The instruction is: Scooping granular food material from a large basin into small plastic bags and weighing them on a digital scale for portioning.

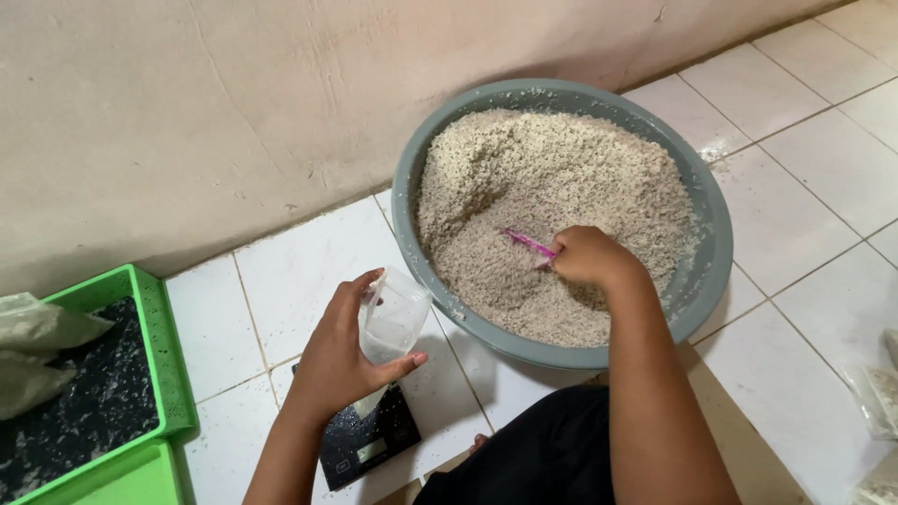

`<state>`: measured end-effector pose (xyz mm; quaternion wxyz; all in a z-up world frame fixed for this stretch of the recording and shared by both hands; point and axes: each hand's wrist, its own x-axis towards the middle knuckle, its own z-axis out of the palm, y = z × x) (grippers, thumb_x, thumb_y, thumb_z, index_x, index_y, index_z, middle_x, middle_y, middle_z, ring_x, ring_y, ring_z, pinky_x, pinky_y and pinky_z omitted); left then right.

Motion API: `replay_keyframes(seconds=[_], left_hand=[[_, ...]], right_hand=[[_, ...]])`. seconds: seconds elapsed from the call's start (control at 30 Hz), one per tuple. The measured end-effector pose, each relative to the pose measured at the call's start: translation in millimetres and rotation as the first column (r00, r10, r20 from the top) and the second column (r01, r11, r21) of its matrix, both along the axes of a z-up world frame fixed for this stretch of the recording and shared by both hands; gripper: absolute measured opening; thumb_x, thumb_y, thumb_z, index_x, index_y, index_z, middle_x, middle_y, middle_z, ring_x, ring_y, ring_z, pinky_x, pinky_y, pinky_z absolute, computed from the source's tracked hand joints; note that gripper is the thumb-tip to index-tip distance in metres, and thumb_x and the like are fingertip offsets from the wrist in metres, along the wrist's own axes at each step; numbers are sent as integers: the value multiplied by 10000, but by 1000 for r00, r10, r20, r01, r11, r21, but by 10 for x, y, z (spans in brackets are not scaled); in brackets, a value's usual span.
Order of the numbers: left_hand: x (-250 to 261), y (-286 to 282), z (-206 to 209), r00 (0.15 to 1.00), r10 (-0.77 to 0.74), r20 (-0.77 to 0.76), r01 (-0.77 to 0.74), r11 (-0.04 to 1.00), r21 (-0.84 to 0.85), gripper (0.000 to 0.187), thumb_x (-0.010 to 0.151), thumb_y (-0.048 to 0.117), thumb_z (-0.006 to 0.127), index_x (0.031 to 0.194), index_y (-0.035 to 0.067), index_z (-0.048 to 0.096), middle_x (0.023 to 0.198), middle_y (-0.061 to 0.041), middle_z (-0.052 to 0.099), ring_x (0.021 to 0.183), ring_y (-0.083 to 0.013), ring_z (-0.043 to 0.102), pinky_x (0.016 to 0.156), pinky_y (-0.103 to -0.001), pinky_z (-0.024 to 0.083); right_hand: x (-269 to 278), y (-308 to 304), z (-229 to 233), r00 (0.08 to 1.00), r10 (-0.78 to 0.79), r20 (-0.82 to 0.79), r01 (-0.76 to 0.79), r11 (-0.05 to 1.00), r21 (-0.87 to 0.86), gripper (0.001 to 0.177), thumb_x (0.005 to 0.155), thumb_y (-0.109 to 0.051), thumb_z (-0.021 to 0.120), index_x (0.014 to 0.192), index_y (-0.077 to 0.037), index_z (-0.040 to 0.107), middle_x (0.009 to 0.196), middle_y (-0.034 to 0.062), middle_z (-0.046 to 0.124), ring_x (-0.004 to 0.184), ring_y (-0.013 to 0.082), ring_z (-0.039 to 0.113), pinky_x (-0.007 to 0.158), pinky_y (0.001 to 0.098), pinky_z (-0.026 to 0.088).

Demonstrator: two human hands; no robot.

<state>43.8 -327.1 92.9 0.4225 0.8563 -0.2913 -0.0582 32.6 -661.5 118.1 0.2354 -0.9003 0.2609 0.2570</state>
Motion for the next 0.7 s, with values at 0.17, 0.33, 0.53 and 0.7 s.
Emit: replay_keyframes(seconds=[0.17, 0.33, 0.53, 0.7], left_hand=[[-40, -59, 141, 995, -24, -101, 25, 1000, 5, 1063, 583, 398, 907, 1414, 20, 361, 1220, -243, 548, 1211, -460, 555, 1024, -540, 483], [-21, -38, 179, 956, -68, -284, 56, 997, -50, 1150, 571, 395, 885, 1451, 7, 254, 1274, -304, 519, 1246, -505, 515, 1039, -568, 461], [-65, -45, 177, 936, -78, -342, 108, 992, 68, 1009, 614, 333, 881, 1431, 33, 371, 1142, -244, 634, 1159, -455, 606, 984, -534, 501], [-179, -156, 328, 992, -42, -121, 65, 980, 189, 942, 588, 446, 885, 1355, 83, 479, 1049, -139, 605, 1006, -350, 627, 828, -498, 561]], right_hand=[[-127, -16, -303, 974, 156, 165, -161, 987, 21, 389, 759, -147, 538, 1031, 42, 741, 1055, 332, 696, 1096, 490, 628, 955, 528, 489], [-26, -263, -718, 981, 144, 131, -157, 983, 97, 355, 769, -234, 587, 954, 16, 759, 983, 297, 716, 1029, 457, 654, 891, 499, 504], [105, -251, -1085, 970, 228, 78, -215, 965, -150, 363, 848, -282, 536, 976, -42, 775, 861, 191, 729, 894, 362, 698, 766, 467, 550], [-193, -32, -435, 965, 233, 120, -221, 970, -102, 373, 881, -189, 499, 1042, 46, 740, 1031, 302, 703, 1073, 473, 638, 919, 520, 505]])
